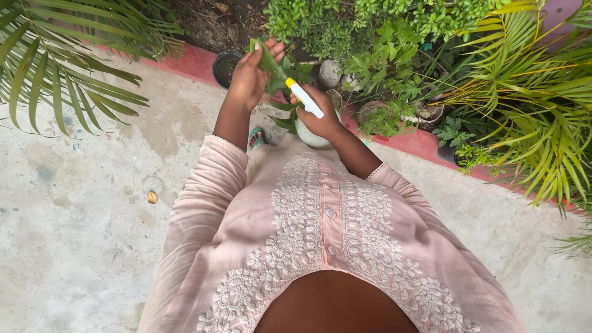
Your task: Watering several different potted plants in an outdoor garden using a plastic spray bottle.
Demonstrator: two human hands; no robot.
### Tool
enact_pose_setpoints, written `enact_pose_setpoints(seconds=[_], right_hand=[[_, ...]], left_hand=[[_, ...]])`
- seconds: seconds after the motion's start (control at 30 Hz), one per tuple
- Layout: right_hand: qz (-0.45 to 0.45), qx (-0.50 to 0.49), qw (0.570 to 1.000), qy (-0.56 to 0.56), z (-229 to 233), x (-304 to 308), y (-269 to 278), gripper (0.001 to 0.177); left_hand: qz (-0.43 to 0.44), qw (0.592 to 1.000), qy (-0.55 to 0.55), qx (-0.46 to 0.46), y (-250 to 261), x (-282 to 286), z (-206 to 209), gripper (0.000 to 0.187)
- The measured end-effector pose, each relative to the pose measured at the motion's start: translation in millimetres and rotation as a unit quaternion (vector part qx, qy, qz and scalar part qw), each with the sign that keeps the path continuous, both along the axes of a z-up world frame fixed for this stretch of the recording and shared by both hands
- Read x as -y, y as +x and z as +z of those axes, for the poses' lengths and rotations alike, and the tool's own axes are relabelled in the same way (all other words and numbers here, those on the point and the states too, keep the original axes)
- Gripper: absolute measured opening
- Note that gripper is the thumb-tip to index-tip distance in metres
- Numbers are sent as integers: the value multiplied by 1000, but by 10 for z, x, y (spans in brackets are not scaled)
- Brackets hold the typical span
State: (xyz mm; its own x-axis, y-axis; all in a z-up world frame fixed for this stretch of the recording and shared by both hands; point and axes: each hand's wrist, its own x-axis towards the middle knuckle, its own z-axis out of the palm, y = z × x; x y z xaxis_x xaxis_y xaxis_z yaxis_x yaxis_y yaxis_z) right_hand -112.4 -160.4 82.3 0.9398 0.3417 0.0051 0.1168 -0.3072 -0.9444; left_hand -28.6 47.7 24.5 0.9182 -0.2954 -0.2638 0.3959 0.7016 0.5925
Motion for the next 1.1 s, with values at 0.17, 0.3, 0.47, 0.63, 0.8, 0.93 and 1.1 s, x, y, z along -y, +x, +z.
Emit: enact_pose_setpoints(seconds=[0.17, 0.3, 0.47, 0.63, 0.8, 0.93, 1.1], right_hand=[[-37, -34, 998, -48, -11, -13, -36, 30], [-29, 72, 997, -25, 58, -15, -4, 39], [-68, -8, 996, -57, -88, -3, 10, 30], [-31, 114, 990, -83, 30, -21, 13, 36], [-66, 3, 994, -87, -211, -18, 14, 22], [-35, 80, 995, -38, -122, -39, 29, 38], [-75, -32, 994, -66, -263, -69, 18, 25]], left_hand=[[-12, 999, -34, -18, 99, 72, 14, 47], [-9, 998, -51, -25, 190, 108, -34, 45], [2, 999, -40, -29, 235, 109, -16, 45], [9, 998, -52, -22, 297, 74, -92, 45], [19, 997, -68, -23, 356, 69, -150, 45], [24, 996, -80, -15, 368, 61, -164, 43], [27, 996, -82, -22, 370, 50, -143, 43]])
